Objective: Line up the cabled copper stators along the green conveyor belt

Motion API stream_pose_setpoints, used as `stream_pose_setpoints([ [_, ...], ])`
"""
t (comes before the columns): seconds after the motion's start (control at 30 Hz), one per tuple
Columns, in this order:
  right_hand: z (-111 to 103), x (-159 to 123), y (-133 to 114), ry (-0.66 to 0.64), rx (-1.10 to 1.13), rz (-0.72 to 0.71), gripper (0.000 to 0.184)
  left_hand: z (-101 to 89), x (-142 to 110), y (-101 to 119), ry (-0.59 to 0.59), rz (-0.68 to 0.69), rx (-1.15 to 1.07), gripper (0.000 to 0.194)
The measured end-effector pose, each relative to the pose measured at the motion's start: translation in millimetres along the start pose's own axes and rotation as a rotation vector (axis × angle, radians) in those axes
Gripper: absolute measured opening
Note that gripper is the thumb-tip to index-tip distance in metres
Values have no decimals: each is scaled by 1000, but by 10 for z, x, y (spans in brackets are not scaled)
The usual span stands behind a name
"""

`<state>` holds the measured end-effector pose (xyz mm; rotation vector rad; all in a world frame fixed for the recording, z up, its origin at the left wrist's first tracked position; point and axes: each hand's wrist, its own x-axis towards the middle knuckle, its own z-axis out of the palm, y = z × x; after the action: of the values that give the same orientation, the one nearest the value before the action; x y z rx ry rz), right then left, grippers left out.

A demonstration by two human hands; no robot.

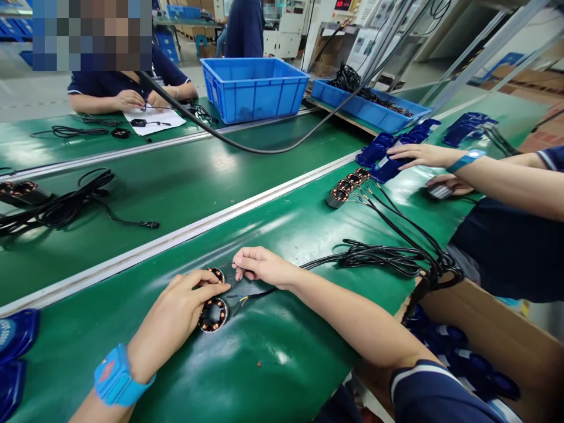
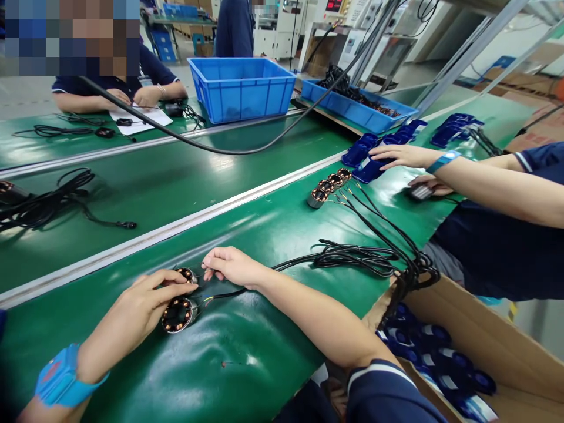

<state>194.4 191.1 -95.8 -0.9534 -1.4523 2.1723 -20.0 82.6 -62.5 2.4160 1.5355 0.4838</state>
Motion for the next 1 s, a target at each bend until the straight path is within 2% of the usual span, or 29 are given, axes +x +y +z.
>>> stream_pose_setpoints([
  [0.07, -17, 9, 32, -20, -28, -2, 19, 5, -3, 18, 10, -10, 8, 53],
  [0.17, -111, -19, 34, -98, -95, -47, 22, -14, -31, 26, 40, -36, -26, 40],
  [0.27, -246, -143, -68, -114, -192, -226, 30, -74, -90, -21, 67, -74, -36, 27],
  [0.37, -352, -318, -221, -181, -506, -397, 31, -135, -150, -72, 66, -108, 79, 29],
  [0.47, -390, -414, -287, -302, -829, -458, 36, -144, -163, -56, -19, -111, 163, 34],
  [0.53, -391, -411, -263, -325, -906, -491, 25, -114, -142, -10, -58, -116, 182, 31],
  [0.6, -388, -384, -224, -304, -919, -531, 13, -79, -116, 38, -60, -138, 200, 26],
  [0.67, -388, -369, -213, -268, -928, -557, 11, -78, -106, 60, -51, -160, 214, 24],
  [0.73, -393, -380, -242, -256, -930, -563, 12, -154, -129, 40, -67, -177, 210, 29],
  [0.8, -407, -404, -293, -254, -874, -541, 15, -321, -192, -25, -44, -202, 191, 40],
  [0.87, -435, -418, -332, -200, -793, -520, 16, -546, -289, -125, 45, -276, 184, 50],
  [0.93, -478, -404, -328, -83, -728, -509, 16, -754, -395, -240, 128, -391, 263, 49],
  [1.0, -525, -369, -279, 36, -711, -491, 19, -869, -483, -357, 103, -507, 450, 48],
])
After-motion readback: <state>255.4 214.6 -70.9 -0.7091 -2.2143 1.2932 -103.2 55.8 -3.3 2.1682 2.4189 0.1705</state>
